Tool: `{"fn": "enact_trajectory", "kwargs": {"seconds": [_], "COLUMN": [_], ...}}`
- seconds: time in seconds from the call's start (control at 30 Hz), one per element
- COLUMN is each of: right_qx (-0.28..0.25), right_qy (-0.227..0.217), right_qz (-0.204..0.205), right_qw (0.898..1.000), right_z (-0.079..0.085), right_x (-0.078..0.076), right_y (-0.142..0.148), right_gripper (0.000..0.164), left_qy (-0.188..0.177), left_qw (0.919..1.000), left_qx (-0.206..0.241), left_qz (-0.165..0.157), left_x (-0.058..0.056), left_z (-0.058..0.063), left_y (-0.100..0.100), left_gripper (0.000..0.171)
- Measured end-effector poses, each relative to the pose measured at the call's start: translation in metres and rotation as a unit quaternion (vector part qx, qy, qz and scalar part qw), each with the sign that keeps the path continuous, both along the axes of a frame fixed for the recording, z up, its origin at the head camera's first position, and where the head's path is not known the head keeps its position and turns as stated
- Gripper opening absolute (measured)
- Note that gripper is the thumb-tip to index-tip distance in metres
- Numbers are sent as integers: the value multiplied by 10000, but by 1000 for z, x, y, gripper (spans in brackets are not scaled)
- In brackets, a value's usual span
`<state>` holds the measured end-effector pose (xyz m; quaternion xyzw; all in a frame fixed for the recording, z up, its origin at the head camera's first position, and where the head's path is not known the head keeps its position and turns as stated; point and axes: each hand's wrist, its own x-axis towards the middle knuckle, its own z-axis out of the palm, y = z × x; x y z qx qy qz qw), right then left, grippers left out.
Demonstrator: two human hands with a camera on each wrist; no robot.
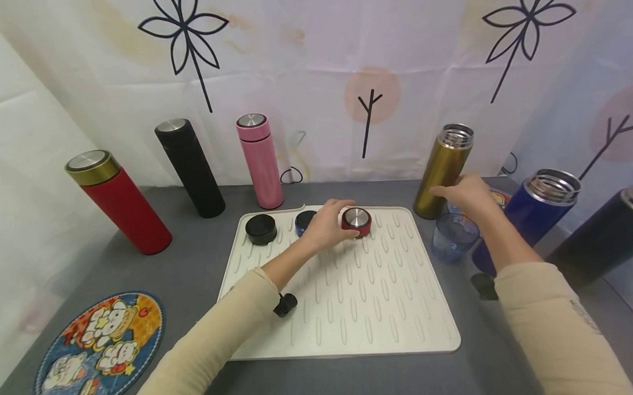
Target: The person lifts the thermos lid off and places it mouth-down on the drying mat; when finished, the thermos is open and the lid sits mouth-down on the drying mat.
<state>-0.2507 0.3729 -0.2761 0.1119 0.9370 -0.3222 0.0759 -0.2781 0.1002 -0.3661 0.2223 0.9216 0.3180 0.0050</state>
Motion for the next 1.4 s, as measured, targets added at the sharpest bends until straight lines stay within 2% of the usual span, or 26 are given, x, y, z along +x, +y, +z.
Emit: {"fn": "enact_trajectory", "kwargs": {"seconds": [0.07,0.17,0.3,0.4,0.53,0.67,0.77,1.0,1.4], "right_qx": [159,299,90,-118,-306,-537,-716,-1176,-1353], "right_qy": [-75,48,432,734,991,1173,1280,1230,1283], "right_qz": [76,313,739,1158,1526,1577,1653,1960,2125], "right_qw": [9998,9990,9963,9905,9828,9790,9753,9657,9592], "right_z": [2,3,0,-6,-13,-17,-20,-29,-38], "right_x": [4,8,10,8,0,-10,-18,-36,-69], "right_y": [-1,-3,-7,-12,-25,-41,-54,-86,-139], "right_gripper": [94,91,84,74,68,66,66,68,68], "left_qy": [29,54,37,27,107,274,337,358,323], "left_qw": [10000,9999,9994,9985,9970,9951,9938,9926,9875], "left_qx": [26,70,313,522,693,827,956,1139,1532], "left_qz": [-32,-58,-108,-188,-321,-460,-450,-244,202], "left_x": [2,6,11,16,23,29,33,44,52], "left_z": [0,1,1,3,7,15,20,26,28], "left_y": [-5,-12,-24,-34,-50,-65,-75,-104,-157], "left_gripper": [65,64,63,62,64,64,64,65,64]}}
